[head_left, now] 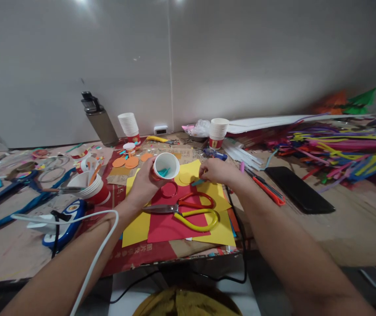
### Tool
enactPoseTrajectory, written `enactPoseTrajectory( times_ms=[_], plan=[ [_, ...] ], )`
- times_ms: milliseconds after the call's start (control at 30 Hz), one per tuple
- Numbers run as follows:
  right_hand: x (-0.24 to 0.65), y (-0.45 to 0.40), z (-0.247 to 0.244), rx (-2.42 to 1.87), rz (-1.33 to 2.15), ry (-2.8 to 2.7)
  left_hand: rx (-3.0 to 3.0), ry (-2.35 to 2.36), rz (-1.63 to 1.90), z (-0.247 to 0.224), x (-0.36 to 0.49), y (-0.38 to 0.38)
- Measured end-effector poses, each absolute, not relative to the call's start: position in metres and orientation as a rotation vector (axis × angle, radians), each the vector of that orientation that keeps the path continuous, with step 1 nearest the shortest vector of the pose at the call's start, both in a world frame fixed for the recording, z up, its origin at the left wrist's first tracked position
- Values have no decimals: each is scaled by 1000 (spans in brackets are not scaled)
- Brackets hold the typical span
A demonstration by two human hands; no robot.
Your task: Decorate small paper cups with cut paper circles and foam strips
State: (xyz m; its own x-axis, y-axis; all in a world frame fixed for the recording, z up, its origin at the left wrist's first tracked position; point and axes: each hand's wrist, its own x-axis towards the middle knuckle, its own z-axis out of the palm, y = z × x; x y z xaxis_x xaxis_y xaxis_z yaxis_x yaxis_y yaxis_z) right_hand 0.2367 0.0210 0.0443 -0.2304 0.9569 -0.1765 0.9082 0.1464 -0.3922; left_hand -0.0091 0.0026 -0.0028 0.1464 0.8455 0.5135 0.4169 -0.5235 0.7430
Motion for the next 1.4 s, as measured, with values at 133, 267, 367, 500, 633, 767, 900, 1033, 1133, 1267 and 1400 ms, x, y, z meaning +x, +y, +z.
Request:
enactPoseTrajectory(
  times_ms=[133, 267, 367, 500, 633, 767, 900, 1033, 1133, 1267, 1400],
  plan=[
    [235, 19, 47, -1800, 462, -2175, 2025, 1159, 1377, -3, -8, 2],
    [230, 15, 53, -1505, 332, -1814, 2159, 1168, 1368, 0, -9, -3],
    [224, 8, 58, -1232, 265, -1719, 2231, 1165, 1348, 1, -10, -5],
    [214, -7, 68, -1001, 135, -1816, 2242, 1182, 1361, 2, -8, -4],
    [205, -18, 68, -986, -11, -2039, 2260, 1175, 1334, 2, -7, -4],
    [194, -19, 55, -1036, -97, -2148, 2267, 1147, 1269, 1, -6, -6],
    [179, -19, 43, -1130, -149, -2218, 2274, 1127, 1239, 1, -2, -8],
    [167, -20, 40, -1266, -167, -2235, 2336, 1071, 1217, 1, 1, -10],
    [166, -21, 42, -1268, -161, -2175, 2320, 1093, 1244, 2, 1, -10],
    [172, -19, 45, -1271, -74, -2052, 2245, 1216, 1297, 1, -4, -5],
    [178, -17, 48, -1299, 107, -2005, 2209, 1217, 1307, -5, -7, 1]
  ],
)
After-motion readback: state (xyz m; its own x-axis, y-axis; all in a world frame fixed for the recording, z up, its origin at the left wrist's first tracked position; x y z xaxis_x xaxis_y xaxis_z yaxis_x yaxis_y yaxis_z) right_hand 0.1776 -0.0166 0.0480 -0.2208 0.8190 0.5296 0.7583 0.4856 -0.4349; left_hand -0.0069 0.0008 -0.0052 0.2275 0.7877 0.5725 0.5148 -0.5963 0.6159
